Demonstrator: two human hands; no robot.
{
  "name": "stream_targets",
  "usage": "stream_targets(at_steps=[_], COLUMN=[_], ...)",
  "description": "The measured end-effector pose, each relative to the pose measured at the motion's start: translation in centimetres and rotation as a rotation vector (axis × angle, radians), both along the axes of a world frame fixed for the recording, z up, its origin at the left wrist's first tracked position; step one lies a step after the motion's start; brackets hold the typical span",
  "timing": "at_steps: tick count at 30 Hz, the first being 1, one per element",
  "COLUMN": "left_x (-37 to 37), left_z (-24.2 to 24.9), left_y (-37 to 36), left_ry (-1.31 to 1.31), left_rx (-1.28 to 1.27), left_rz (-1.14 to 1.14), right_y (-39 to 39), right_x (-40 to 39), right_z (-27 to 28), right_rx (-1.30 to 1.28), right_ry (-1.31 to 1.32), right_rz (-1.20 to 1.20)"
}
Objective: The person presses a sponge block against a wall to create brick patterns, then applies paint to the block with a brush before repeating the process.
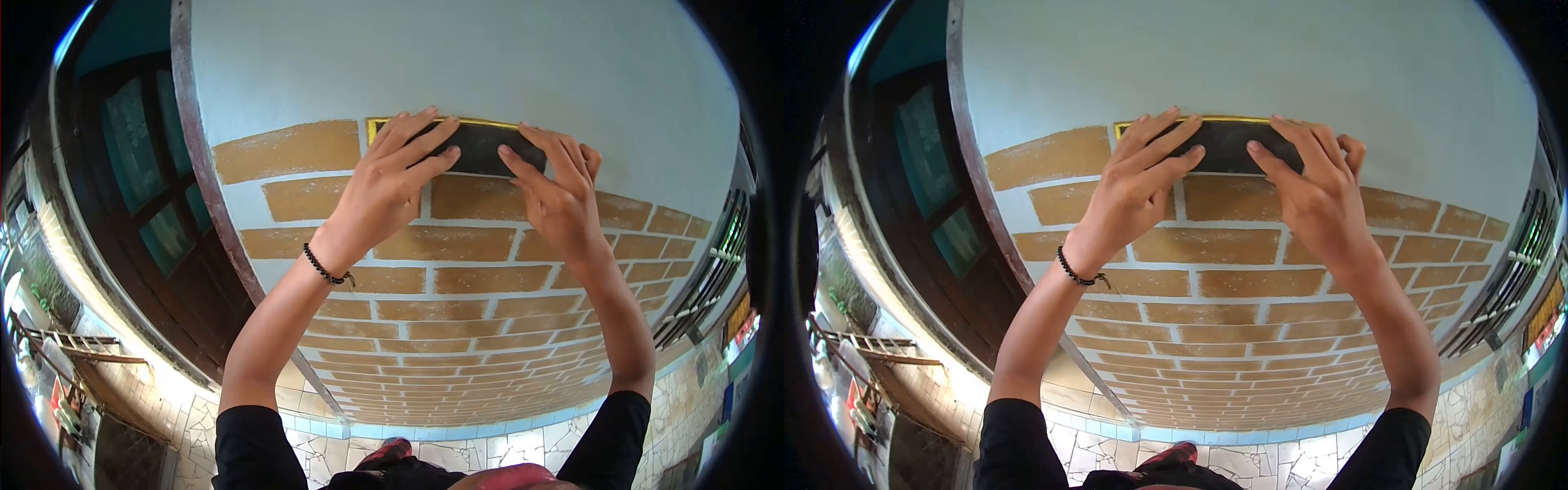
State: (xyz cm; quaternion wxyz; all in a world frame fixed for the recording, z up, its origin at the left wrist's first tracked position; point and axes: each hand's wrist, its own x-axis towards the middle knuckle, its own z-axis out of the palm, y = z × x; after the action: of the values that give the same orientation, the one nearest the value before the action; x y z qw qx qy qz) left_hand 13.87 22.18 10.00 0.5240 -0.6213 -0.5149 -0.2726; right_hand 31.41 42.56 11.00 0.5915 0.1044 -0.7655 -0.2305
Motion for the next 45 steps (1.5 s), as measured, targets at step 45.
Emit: stream_targets(at_steps=[45], left_x=[-0.4], left_z=[0.5], left_y=[-0.1], left_ry=[0.043], left_rx=[0.005], left_rz=[-0.077], right_y=[-0.5], right_x=[0.2], right_z=[1.1], right_rx=[-0.053], right_ry=[-0.099], right_rz=[-0.100])
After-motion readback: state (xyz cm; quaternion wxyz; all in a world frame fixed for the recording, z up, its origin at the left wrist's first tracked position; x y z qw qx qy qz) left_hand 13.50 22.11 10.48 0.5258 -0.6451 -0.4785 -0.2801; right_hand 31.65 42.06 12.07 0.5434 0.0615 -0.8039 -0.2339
